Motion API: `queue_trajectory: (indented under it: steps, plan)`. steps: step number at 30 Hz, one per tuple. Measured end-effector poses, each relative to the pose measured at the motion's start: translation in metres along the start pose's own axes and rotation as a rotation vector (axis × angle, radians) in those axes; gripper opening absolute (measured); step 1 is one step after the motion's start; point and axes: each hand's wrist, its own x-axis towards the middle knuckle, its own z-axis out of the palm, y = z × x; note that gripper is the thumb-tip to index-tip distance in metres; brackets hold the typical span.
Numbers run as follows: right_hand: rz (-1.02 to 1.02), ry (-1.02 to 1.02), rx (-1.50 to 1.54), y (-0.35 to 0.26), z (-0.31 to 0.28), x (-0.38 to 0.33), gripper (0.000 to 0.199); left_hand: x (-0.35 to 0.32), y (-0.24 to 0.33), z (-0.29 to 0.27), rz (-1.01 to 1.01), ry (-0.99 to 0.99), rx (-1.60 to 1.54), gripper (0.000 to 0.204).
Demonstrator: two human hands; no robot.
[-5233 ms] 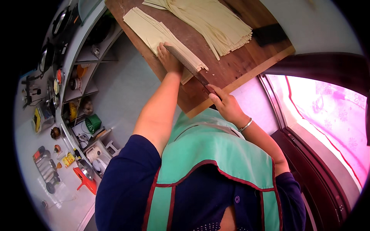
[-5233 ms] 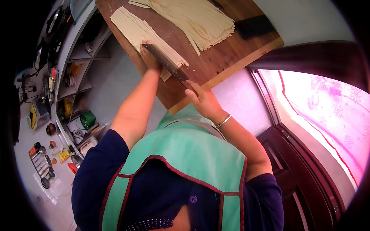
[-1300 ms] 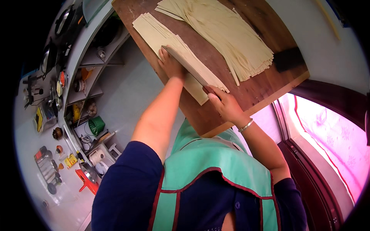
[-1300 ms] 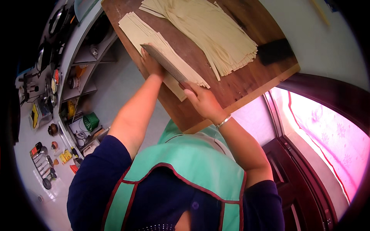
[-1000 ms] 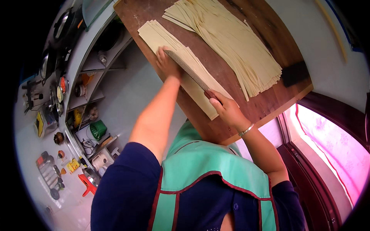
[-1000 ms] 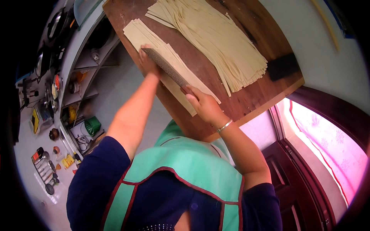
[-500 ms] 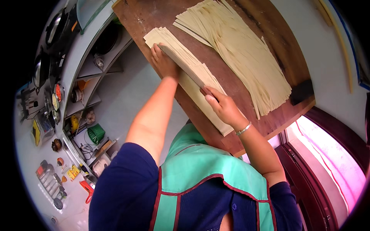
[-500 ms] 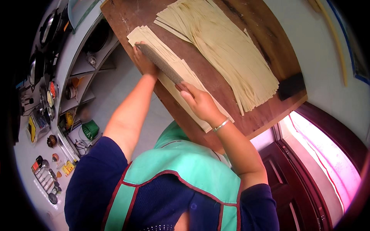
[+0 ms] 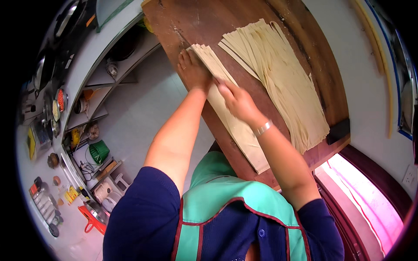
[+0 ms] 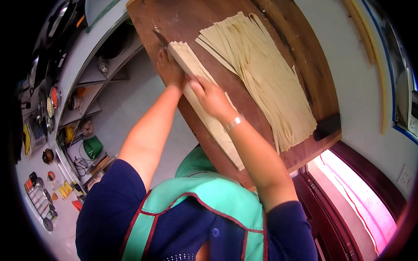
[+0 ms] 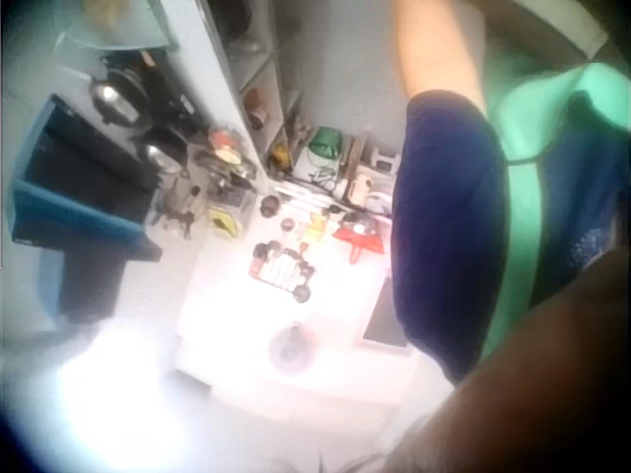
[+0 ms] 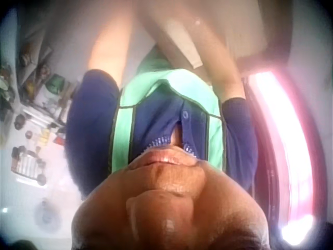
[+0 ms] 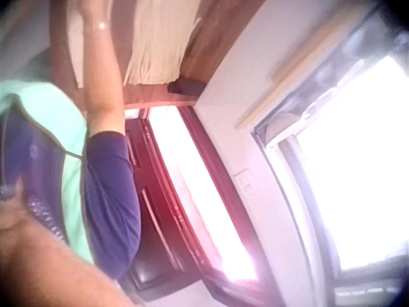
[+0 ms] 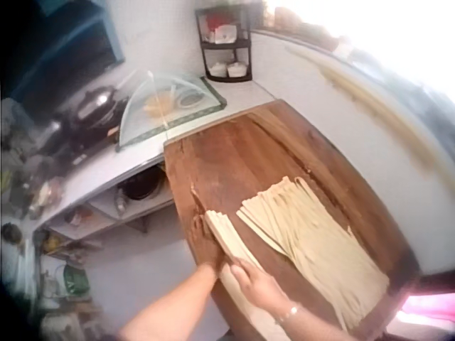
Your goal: The person cuts a stack of flat dough sheets into thin strips using a knife on a wooden cutting board. They gather the cut noodles, place them into a metal bowl, and then wipe the cutting board clean with a cloth.
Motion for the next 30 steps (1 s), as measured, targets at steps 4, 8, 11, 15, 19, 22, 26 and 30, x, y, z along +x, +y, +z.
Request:
queue_trajectory:
  steps: [4, 8, 11, 15, 19, 22, 26, 30]
  plan:
    - [0.315, -0.143, 0.188, -0.079, -0.016, 0.023, 0.043, 0.006, -0.002, -0.011, 0.004, -0.012, -0.094, 0.049]
    - [0.039, -0.024, 0.105, -0.039, -0.031, -0.074, 0.044, -0.017, -0.02, -0.027, 0.158, 0.179, -0.381, 0.048]
    - [-0.003, 0.057, 0.097, 0.013, -0.034, -0.163, 0.044, -0.066, 0.004, -0.046, 0.132, 0.223, -0.463, 0.046]
    - [0.044, 0.062, 0.105, 0.05, -0.045, -0.252, 0.043, -0.143, 0.038, -0.059, 0.037, 0.208, -0.505, 0.035]
    - [0.011, 0.064, 0.128, 0.077, -0.055, -0.32, 0.043, -0.218, 0.066, -0.076, -0.085, -0.097, -0.523, 0.02]
    - [-0.023, 0.023, 0.097, 0.083, -0.063, -0.351, 0.042, -0.259, 0.07, -0.054, 0.069, 0.139, -0.445, 0.014]
    - [-0.026, 0.014, 0.024, 0.101, -0.07, -0.374, 0.044, -0.285, 0.088, -0.041, 0.162, 0.187, -0.456, 0.03]
    - [-0.047, 0.059, 0.006, 0.123, -0.072, -0.383, 0.044, -0.301, 0.106, -0.036, 0.086, 0.082, -0.385, 0.05]
